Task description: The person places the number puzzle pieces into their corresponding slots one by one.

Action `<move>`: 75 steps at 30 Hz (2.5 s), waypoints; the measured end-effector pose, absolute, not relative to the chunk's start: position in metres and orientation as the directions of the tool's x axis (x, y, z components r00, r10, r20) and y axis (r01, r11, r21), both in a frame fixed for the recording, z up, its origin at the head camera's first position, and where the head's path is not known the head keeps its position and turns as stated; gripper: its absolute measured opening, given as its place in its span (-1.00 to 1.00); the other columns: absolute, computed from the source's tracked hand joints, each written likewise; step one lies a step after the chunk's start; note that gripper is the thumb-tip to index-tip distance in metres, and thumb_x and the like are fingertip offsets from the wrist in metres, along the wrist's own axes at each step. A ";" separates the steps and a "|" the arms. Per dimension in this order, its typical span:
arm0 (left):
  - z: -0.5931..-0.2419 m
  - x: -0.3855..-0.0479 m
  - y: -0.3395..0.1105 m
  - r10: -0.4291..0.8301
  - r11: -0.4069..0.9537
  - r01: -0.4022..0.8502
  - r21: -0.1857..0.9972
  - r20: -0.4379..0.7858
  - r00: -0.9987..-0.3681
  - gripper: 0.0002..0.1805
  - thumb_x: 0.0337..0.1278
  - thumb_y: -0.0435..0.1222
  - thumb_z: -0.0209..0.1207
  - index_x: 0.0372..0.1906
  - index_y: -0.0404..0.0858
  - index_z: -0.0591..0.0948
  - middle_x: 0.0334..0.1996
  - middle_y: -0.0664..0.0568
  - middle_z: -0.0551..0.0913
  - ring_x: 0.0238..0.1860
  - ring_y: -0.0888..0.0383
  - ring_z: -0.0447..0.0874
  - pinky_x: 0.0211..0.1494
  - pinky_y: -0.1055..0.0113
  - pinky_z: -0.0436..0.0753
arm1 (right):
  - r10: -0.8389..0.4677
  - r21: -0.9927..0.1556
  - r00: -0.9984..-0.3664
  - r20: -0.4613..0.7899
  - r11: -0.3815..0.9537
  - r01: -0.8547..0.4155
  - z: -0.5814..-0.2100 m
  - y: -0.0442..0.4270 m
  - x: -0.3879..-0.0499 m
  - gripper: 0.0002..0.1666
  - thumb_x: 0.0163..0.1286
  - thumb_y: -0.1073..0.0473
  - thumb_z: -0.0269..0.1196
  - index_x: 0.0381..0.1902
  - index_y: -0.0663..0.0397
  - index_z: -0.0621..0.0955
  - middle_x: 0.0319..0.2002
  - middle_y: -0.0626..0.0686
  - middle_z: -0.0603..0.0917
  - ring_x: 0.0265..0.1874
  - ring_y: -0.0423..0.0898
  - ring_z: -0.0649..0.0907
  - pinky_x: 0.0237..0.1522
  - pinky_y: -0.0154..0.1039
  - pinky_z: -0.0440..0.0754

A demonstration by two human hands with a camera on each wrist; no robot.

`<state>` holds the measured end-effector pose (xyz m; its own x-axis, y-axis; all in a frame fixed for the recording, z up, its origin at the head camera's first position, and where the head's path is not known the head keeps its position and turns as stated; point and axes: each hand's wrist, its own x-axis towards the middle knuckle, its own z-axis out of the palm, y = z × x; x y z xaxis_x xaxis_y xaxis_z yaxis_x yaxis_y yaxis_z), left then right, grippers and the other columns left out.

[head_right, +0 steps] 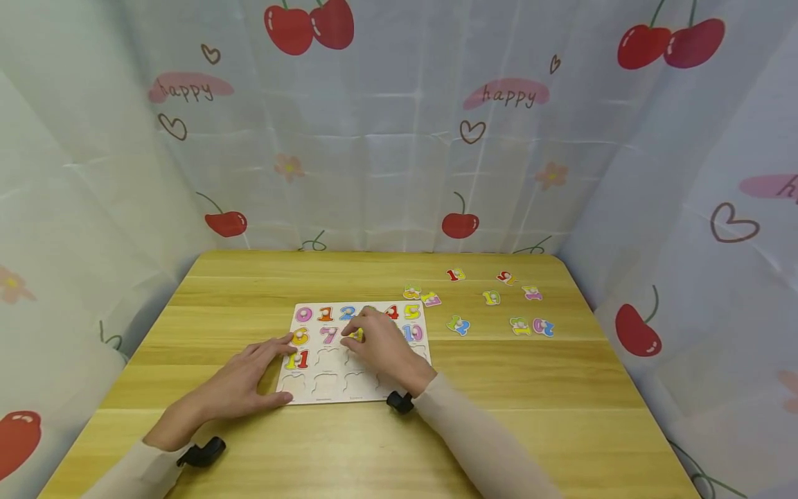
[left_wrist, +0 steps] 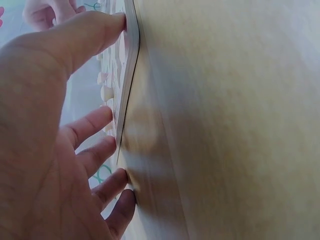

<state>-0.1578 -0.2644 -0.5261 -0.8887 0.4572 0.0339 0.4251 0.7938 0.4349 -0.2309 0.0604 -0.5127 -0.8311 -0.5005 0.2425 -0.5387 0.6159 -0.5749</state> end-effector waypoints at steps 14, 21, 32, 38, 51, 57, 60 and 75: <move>-0.525 -0.158 -0.265 0.457 0.797 0.416 0.437 0.013 -0.889 -0.13 0.39 0.25 0.56 0.60 -0.05 0.56 0.88 -0.06 0.34 0.69 -0.38 0.49 0.64 -0.52 0.51 | -0.284 -0.547 -0.921 0.267 0.742 -0.387 -0.511 0.163 -0.249 -0.87 0.52 0.18 0.62 -0.02 -0.01 0.94 -0.02 0.09 0.84 -0.14 -0.01 0.79 -0.11 -0.11 0.72; -0.532 -0.157 -0.266 0.450 0.801 0.402 0.444 -0.004 -0.893 -0.10 0.39 0.22 0.56 0.64 -0.08 0.54 0.89 -0.06 0.30 0.74 -0.40 0.42 0.67 -0.54 0.47 | -0.189 -0.527 -0.960 0.207 0.805 -0.272 -0.516 0.215 -0.251 -0.70 0.56 0.12 0.60 0.16 0.09 0.91 0.20 0.22 0.82 0.03 0.16 0.80 -0.04 0.02 0.78; -0.529 -0.156 -0.264 0.451 0.797 0.414 0.439 0.021 -0.892 -0.14 0.39 0.25 0.55 0.59 -0.06 0.57 0.87 -0.09 0.34 0.73 -0.44 0.44 0.63 -0.57 0.50 | -0.178 -0.544 -0.971 0.162 0.805 -0.238 -0.523 0.255 -0.252 -0.77 0.55 0.17 0.60 0.04 0.18 0.91 -0.03 0.21 0.90 -0.17 0.03 0.80 -0.06 -0.03 0.78; -0.525 -0.155 -0.264 0.449 0.796 0.406 0.449 0.012 -0.893 -0.14 0.40 0.25 0.55 0.59 -0.06 0.58 0.87 -0.09 0.34 0.73 -0.44 0.43 0.65 -0.57 0.47 | -0.158 -0.554 -0.975 0.156 0.803 -0.219 -0.527 0.262 -0.253 -0.85 0.55 0.18 0.60 -0.04 0.13 0.91 -0.13 0.14 0.92 -0.25 -0.07 0.80 -0.14 -0.17 0.73; -0.525 -0.155 -0.264 0.444 0.798 0.403 0.448 0.016 -0.896 -0.16 0.39 0.22 0.56 0.58 -0.08 0.59 0.87 -0.09 0.35 0.75 -0.49 0.41 0.65 -0.59 0.47 | -0.143 -0.580 -0.982 0.124 0.793 -0.189 -0.529 0.259 -0.256 -0.86 0.59 0.24 0.55 -0.02 0.21 0.88 -0.17 0.14 0.93 -0.27 -0.08 0.79 -0.16 -0.24 0.70; -0.524 -0.155 -0.263 0.446 0.802 0.399 0.445 0.001 -0.895 -0.14 0.39 0.22 0.56 0.61 -0.09 0.59 0.88 -0.09 0.33 0.76 -0.49 0.38 0.65 -0.60 0.46 | -0.132 -0.568 -0.981 0.145 0.800 -0.192 -0.528 0.256 -0.255 -0.87 0.60 0.21 0.56 -0.03 0.18 0.89 -0.15 0.14 0.92 -0.28 -0.08 0.75 -0.21 -0.29 0.64; -0.525 -0.155 -0.263 0.447 0.803 0.400 0.442 -0.001 -0.895 -0.13 0.40 0.22 0.55 0.61 -0.09 0.58 0.88 -0.10 0.33 0.76 -0.50 0.38 0.65 -0.60 0.46 | -0.135 -0.562 -0.976 0.171 0.800 -0.209 -0.525 0.251 -0.254 -0.87 0.60 0.19 0.56 -0.04 0.14 0.90 -0.13 0.13 0.91 -0.26 -0.08 0.74 -0.20 -0.29 0.64; -0.525 -0.156 -0.263 0.449 0.805 0.401 0.438 -0.007 -0.894 -0.09 0.40 0.24 0.54 0.66 -0.11 0.57 0.88 -0.09 0.32 0.78 -0.48 0.36 0.66 -0.62 0.44 | -0.293 -0.541 -0.911 0.289 0.735 -0.408 -0.511 0.181 -0.244 -0.95 0.49 0.23 0.64 -0.17 0.09 0.93 -0.17 0.06 0.89 -0.32 -0.16 0.72 -0.24 -0.32 0.66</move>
